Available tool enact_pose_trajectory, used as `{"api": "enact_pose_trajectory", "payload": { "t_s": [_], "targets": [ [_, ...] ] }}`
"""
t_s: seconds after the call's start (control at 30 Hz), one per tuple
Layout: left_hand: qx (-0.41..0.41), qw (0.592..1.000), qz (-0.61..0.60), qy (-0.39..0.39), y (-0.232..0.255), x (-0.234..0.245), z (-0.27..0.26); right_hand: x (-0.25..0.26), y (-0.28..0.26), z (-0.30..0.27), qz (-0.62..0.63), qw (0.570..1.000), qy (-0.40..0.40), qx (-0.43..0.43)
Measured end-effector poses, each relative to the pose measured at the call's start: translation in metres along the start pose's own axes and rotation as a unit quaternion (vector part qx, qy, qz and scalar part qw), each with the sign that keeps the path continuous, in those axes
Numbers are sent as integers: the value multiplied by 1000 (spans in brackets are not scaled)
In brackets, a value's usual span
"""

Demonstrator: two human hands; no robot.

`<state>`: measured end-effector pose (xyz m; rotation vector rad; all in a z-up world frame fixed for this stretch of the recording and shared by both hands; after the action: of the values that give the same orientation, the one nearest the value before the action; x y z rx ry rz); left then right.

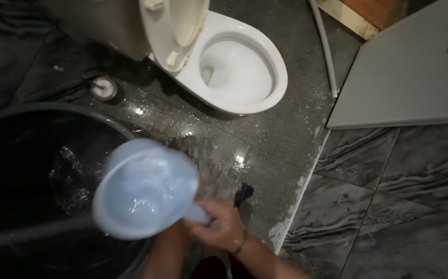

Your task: The recorder scrubs the interior of a toilet with a brush and rinses it with water from a dipper.

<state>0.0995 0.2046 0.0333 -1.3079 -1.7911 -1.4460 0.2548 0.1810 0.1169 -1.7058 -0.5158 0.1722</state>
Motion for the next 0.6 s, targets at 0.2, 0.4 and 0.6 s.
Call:
{"api": "enact_pose_trajectory", "payload": {
  "t_s": [0.2, 0.4, 0.6],
  "targets": [
    [9, 998, 29, -48, -44, -71, 33, 49, 88, -65, 216, 950, 190, -122],
    [-70, 977, 179, -93, -33, -71, 35, 90, 181, -119, 131, 894, 264, -336],
    [-174, 973, 41, 143, -27, -49, 22, 100, 236, -68, 62, 891, 196, -405]
  ]
}}
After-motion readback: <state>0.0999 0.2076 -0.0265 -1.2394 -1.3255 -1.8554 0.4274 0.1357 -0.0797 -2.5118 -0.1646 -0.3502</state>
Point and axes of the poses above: each hand's wrist, its own z-axis towards the middle knuckle, its own x-axis out of the back of the hand, y = z × x, the point moved 6 cm from there along z, towards the middle knuckle, and after that the axes turned 2 degrees about x, right-handed, at the moved point
